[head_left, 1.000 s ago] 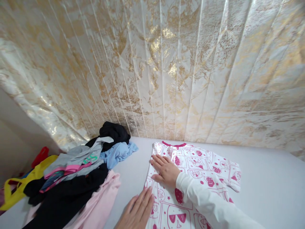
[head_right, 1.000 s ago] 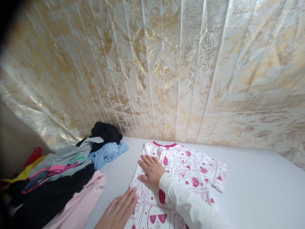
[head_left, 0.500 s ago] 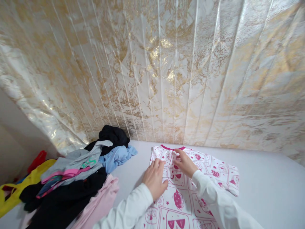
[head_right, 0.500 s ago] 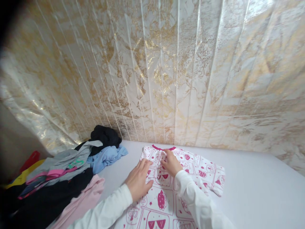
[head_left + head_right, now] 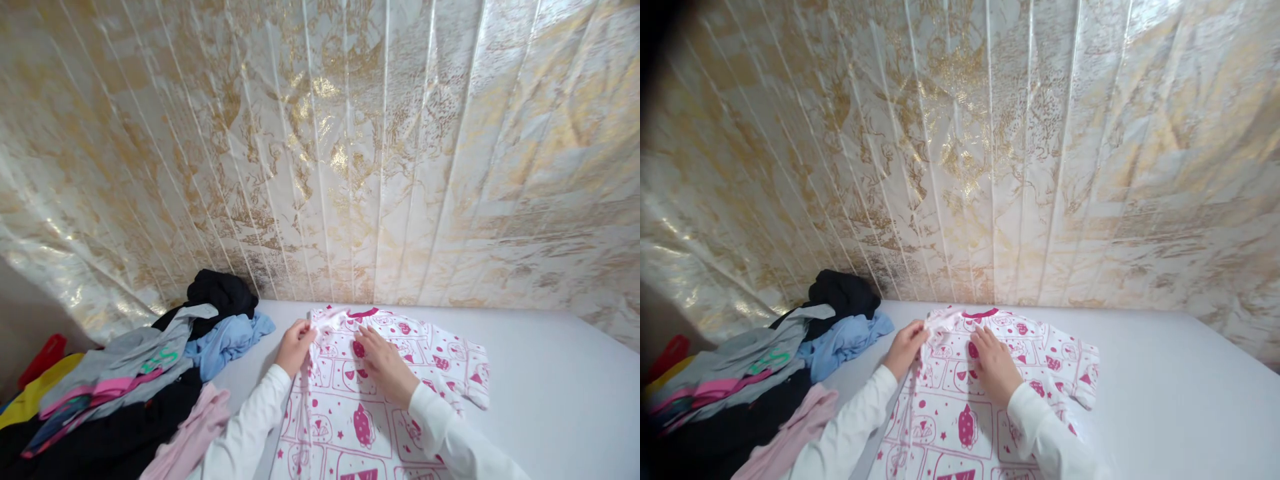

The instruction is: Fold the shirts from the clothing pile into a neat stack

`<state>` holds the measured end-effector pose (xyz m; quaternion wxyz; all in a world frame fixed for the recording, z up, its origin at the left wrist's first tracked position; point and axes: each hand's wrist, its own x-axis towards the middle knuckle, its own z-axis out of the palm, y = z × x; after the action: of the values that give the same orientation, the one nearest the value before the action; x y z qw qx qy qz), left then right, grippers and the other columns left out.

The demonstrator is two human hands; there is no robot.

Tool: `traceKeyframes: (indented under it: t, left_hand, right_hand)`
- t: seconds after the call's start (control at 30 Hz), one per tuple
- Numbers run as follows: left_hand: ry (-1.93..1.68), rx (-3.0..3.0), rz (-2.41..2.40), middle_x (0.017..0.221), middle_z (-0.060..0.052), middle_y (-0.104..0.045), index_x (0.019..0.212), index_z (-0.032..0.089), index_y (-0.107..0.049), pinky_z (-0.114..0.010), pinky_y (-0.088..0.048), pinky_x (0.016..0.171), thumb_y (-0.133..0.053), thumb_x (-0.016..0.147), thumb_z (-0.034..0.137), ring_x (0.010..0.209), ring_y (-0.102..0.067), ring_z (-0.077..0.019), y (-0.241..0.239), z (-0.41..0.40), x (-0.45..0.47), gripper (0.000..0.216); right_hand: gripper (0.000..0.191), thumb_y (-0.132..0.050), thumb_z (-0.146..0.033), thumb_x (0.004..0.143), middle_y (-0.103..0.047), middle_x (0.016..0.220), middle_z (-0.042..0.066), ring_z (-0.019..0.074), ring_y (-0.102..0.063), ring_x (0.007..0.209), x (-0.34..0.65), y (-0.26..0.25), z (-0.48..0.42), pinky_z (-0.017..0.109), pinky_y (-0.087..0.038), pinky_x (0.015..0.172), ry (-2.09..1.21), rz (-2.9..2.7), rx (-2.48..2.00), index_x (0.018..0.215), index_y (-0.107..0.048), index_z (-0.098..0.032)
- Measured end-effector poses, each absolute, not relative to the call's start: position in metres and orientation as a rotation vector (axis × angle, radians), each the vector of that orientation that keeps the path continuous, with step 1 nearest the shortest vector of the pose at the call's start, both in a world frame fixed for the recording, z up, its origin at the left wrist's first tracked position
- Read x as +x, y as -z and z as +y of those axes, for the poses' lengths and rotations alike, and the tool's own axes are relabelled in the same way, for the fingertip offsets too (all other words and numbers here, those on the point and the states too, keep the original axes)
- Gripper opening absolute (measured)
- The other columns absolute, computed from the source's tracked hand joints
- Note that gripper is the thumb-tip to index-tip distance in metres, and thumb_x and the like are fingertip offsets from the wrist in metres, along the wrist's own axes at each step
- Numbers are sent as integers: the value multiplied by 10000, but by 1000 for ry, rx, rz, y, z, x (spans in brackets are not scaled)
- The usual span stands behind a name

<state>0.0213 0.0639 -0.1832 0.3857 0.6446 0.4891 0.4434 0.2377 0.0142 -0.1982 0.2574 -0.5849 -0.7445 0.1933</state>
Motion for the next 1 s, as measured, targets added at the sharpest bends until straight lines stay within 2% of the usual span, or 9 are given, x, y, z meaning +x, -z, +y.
traceKeyframes:
  t: [0.1, 0.17, 0.3, 0.53, 0.63, 0.73, 0.83, 0.93, 1.0]
  left_hand:
    - [-1274, 1332, 1126, 779, -33, -648, 907, 147, -607, -307, -448, 729, -529, 716, 470, 761, -611, -219, 180, 69, 7, 384]
    - [-1333, 1179, 1072, 773, -33, -664, 924, 137, -612, -304, -451, 706, -568, 676, 501, 732, -622, -219, 177, 70, 3, 443]
    - [-1359, 1052, 1036, 722, -20, -659, 915, 131, -628, -292, -444, 666, -627, 630, 467, 654, -619, -200, 176, 69, 1, 441]
    - [-1414, 1037, 1421, 595, 31, -555, 869, 157, -532, -290, -430, 607, -597, 618, 417, 604, -585, -194, 192, 82, -39, 367]
    - [-1360, 1142, 1629, 739, -13, -597, 1010, 153, -476, -338, -443, 710, -629, 626, 364, 758, -607, -236, 192, 86, -49, 464]
    - [-1250, 1365, 1749, 963, -93, -602, 1098, 145, -448, -367, -398, 869, -683, 563, 174, 970, -569, -273, 183, 91, -45, 585]
    - [-1153, 1604, 1814, 1162, -165, -532, 1084, 140, -487, -424, -301, 981, -585, 554, 13, 1155, -451, -311, 168, 89, -33, 553]
    - [-1078, 1879, 1810, 1308, -124, -451, 1049, 176, -540, -455, -210, 1037, -468, 587, -51, 1265, -310, -290, 150, 63, -21, 520]
    - [-878, 2241, 1647, 1256, -72, -507, 1009, 205, -576, -411, -274, 1007, -408, 584, -76, 1204, -374, -250, 139, 29, -17, 536]
  right_hand:
    - [508, -425, -220, 825, -297, 1483, 88, 264, -155, 1385, 216, 193, -1, 466, -206, 1094, -358, -2355, -1509, 1328, -444, -152]
    - [516, -430, -310, 861, -287, 1488, 80, 268, -159, 1384, 196, 193, -2, 458, -179, 1105, -343, -2434, -1433, 1355, -411, -166]
    - [514, -442, -407, 873, -325, 1474, 67, 277, -205, 1370, 168, 197, 10, 457, -190, 1097, -321, -2452, -1353, 1350, -416, -216]
    - [534, -443, -388, 875, -297, 1484, 88, 272, -206, 1369, 195, 201, 32, 437, -207, 1087, -296, -2411, -1523, 1368, -400, -186]
    - [550, -440, -411, 875, -285, 1489, 92, 276, -186, 1374, 197, 201, 25, 441, -201, 1090, -295, -2449, -1492, 1372, -393, -181]
    - [570, -454, -441, 865, -275, 1494, 80, 277, -175, 1378, 181, 199, 15, 459, -187, 1095, -311, -2510, -1335, 1378, -378, -202]
    - [558, -531, -334, 825, -307, 1481, 82, 272, -213, 1367, 160, 194, 21, 441, -214, 1091, -393, -2457, -1263, 1353, -411, -200]
    - [538, -557, -175, 778, -397, 1425, 106, 235, -367, 1294, 148, 189, 52, 362, -318, 1044, -491, -2326, -1333, 1307, -457, -171]
    - [494, -542, -141, 798, -488, 1342, 116, 204, -488, 1189, 143, 186, 78, 328, -389, 984, -529, -2248, -1387, 1286, -466, -156]
